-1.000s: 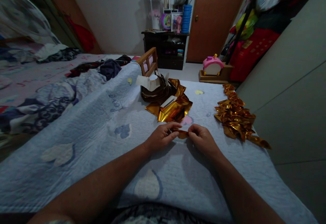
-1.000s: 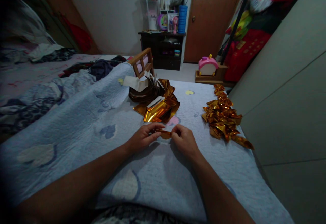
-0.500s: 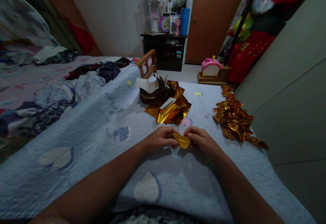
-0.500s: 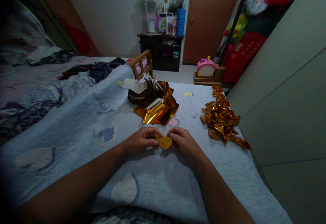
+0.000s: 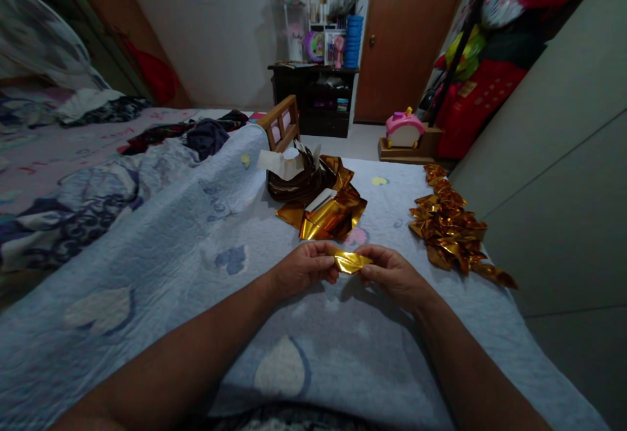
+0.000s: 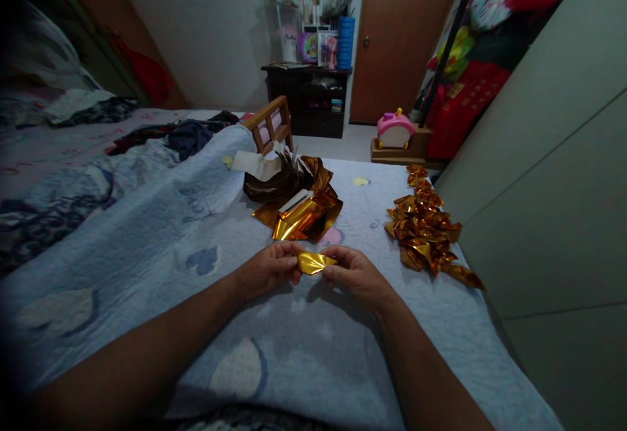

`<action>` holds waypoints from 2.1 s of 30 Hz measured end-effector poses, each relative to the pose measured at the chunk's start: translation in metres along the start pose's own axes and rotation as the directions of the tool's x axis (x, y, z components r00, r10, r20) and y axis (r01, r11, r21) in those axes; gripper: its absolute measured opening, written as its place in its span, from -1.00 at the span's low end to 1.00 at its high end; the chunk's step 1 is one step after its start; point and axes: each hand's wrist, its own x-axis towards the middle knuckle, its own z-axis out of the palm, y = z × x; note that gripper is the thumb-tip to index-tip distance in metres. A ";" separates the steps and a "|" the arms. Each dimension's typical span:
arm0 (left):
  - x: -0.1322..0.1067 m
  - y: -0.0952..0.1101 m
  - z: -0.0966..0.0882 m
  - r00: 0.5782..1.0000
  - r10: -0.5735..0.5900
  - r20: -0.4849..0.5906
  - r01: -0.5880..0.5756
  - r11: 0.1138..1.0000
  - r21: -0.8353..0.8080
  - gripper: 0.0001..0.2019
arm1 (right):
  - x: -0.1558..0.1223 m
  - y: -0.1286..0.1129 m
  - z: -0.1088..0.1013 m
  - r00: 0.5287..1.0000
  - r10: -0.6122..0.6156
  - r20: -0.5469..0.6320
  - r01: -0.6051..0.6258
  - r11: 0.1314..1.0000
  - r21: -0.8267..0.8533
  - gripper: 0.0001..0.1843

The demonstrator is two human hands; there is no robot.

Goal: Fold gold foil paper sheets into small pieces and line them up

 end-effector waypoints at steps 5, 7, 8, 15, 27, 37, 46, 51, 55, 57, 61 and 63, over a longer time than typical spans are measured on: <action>-0.001 -0.003 -0.003 1.000 -0.013 -0.007 0.013 1.000 -0.008 -0.59 | 0.000 0.001 0.000 1.000 -0.020 0.018 0.021 1.000 -0.006 -0.70; 0.000 -0.005 -0.005 1.000 -0.017 -0.007 0.017 1.000 0.017 -0.58 | 0.000 0.001 0.000 1.000 -0.016 0.020 0.017 1.000 -0.002 -0.70; 0.000 -0.006 -0.005 1.000 -0.011 -0.010 0.011 0.999 0.037 -0.59 | 0.000 0.001 0.001 1.000 -0.019 0.019 0.019 1.000 0.007 -0.70; 0.001 -0.003 -0.004 0.995 0.091 -0.029 -0.085 0.983 0.161 -0.61 | 0.001 0.001 0.003 1.000 0.006 -0.001 -0.006 0.998 0.055 -0.69; 0.002 -0.002 -0.004 1.000 0.018 -0.013 -0.017 0.999 0.045 -0.65 | -0.001 0.001 0.000 1.000 0.003 0.017 -0.005 0.995 0.104 -0.69; 0.004 -0.005 -0.009 1.000 -0.021 0.000 0.021 0.997 0.075 -0.64 | 0.000 0.003 -0.003 0.998 0.037 0.044 -0.040 0.996 0.083 -0.68; 0.003 -0.005 -0.010 1.000 -0.029 -0.004 0.029 0.990 0.139 -0.59 | -0.001 0.002 -0.002 1.000 0.024 0.017 -0.025 0.999 0.042 -0.70; 0.003 -0.005 -0.008 1.000 -0.019 0.003 0.019 0.995 0.102 -0.65 | 0.000 0.002 -0.003 1.000 -0.006 0.030 0.002 0.993 0.119 -0.68; 0.003 -0.007 -0.009 0.999 -0.029 0.029 0.026 0.996 0.085 -0.68 | 0.000 0.003 -0.002 0.999 0.002 0.053 -0.009 0.993 0.121 -0.70; 0.003 -0.007 -0.010 0.999 -0.037 0.027 0.035 0.997 0.074 -0.66 | -0.001 0.003 -0.001 0.998 0.000 0.061 -0.009 0.991 0.135 -0.71; 0.004 -0.007 -0.010 0.999 -0.037 0.005 0.037 0.998 0.056 -0.62 | -0.001 0.001 0.001 0.999 0.000 0.052 -0.008 0.988 0.157 -0.70; 0.004 -0.007 -0.010 1.000 -0.030 -0.003 0.030 0.998 0.056 -0.61 | 0.000 0.000 0.002 0.999 0.007 0.039 -0.013 0.989 0.145 -0.70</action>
